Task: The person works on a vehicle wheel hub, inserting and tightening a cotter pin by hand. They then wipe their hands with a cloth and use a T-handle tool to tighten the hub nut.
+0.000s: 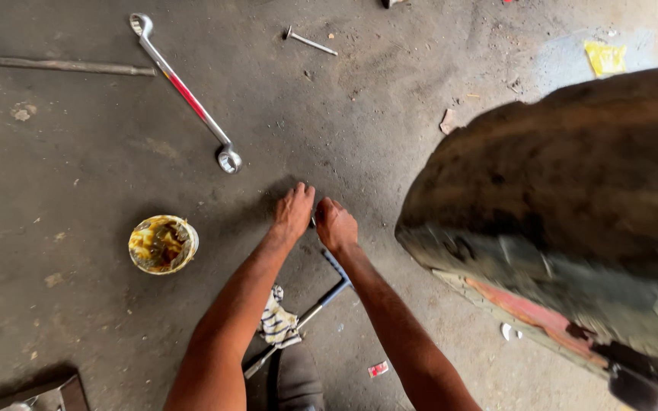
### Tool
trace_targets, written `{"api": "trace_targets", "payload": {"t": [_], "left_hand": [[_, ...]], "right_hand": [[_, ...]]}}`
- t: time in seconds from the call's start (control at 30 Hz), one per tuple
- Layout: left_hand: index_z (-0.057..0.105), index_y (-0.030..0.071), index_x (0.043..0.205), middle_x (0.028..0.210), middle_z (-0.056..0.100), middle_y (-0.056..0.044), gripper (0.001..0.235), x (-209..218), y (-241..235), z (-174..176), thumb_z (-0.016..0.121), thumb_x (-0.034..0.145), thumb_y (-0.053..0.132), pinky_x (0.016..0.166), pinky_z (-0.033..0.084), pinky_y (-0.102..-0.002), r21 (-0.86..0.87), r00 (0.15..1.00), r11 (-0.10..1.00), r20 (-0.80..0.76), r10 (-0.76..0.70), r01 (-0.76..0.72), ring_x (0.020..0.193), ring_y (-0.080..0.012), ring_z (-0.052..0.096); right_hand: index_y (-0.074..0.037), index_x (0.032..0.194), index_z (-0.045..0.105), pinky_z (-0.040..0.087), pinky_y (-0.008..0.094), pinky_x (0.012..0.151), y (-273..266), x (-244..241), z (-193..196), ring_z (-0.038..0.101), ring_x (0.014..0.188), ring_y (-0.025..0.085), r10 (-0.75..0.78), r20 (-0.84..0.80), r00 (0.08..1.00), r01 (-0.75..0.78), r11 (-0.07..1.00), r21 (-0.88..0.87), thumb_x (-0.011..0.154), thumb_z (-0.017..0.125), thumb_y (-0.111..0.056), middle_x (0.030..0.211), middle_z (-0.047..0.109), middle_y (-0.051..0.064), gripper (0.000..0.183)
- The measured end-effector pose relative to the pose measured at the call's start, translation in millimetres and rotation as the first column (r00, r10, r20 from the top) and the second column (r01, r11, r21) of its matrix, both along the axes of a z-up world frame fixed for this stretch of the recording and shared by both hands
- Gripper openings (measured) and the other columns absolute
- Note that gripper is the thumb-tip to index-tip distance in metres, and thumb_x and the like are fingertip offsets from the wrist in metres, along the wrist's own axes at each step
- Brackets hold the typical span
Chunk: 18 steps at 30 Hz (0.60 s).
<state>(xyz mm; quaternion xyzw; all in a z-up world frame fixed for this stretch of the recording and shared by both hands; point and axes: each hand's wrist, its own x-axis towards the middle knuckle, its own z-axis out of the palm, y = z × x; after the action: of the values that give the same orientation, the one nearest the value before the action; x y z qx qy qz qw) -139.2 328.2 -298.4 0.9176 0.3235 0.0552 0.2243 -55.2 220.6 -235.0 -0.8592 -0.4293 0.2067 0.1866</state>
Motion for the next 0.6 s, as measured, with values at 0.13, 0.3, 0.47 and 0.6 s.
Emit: {"api": "trace_targets", "payload": {"t": [0.13,0.3,0.47,0.6], "left_hand": [[0.056,0.002,0.11,0.107,0.06,-0.022,0.022,-6.2,-6.7,-14.3,0.06,0.088,-0.003,0.085,0.056,-0.051,-0.009,0.992,1.0,0.124,0.02,-0.02,0.098,-0.0434,0.065],[0.055,0.001,0.112,0.108,0.06,-0.024,0.029,-23.0,1.8,-18.4,0.065,0.086,-0.002,0.083,0.055,-0.051,-0.216,0.991,0.975,0.106,0.083,-0.058,0.096,-0.0444,0.064],[0.065,0.01,0.099,0.099,0.067,-0.017,0.012,-42.7,5.0,-32.3,0.069,0.089,0.004,0.083,0.057,-0.046,-0.349,0.937,0.928,0.261,0.233,-0.134,0.093,-0.0372,0.069],[0.062,0.006,0.102,0.101,0.065,-0.019,0.007,-53.6,4.9,-12.8,0.067,0.098,0.008,0.08,0.054,-0.05,-0.306,0.962,0.947,0.211,0.172,-0.103,0.093,-0.0409,0.066]], "right_hand": [[-0.01,0.103,0.065,0.053,0.055,0.078,11.9,8.9,-7.5,0.068,0.096,0.044,-0.034,-0.01,0.999,0.034,0.998,0.048,0.094,0.06,-0.022,0.107,0.071,0.017,0.016],[-0.007,0.106,0.066,0.055,0.049,0.081,14.1,8.5,-14.3,0.07,0.097,0.039,-0.027,-0.078,0.997,0.036,0.992,0.124,0.091,0.065,-0.019,0.106,0.072,0.016,0.019],[-0.007,0.108,0.069,0.057,0.042,0.086,4.1,-5.2,-13.5,0.074,0.096,0.032,-0.086,-0.345,0.934,0.131,0.986,0.107,0.089,0.063,-0.015,0.104,0.076,0.014,0.022],[-0.005,0.107,0.071,0.055,0.044,0.083,-4.1,-11.7,-0.7,0.071,0.096,0.035,-0.099,-0.311,0.945,0.135,0.986,0.097,0.09,0.067,-0.018,0.102,0.075,0.016,0.022]]}}
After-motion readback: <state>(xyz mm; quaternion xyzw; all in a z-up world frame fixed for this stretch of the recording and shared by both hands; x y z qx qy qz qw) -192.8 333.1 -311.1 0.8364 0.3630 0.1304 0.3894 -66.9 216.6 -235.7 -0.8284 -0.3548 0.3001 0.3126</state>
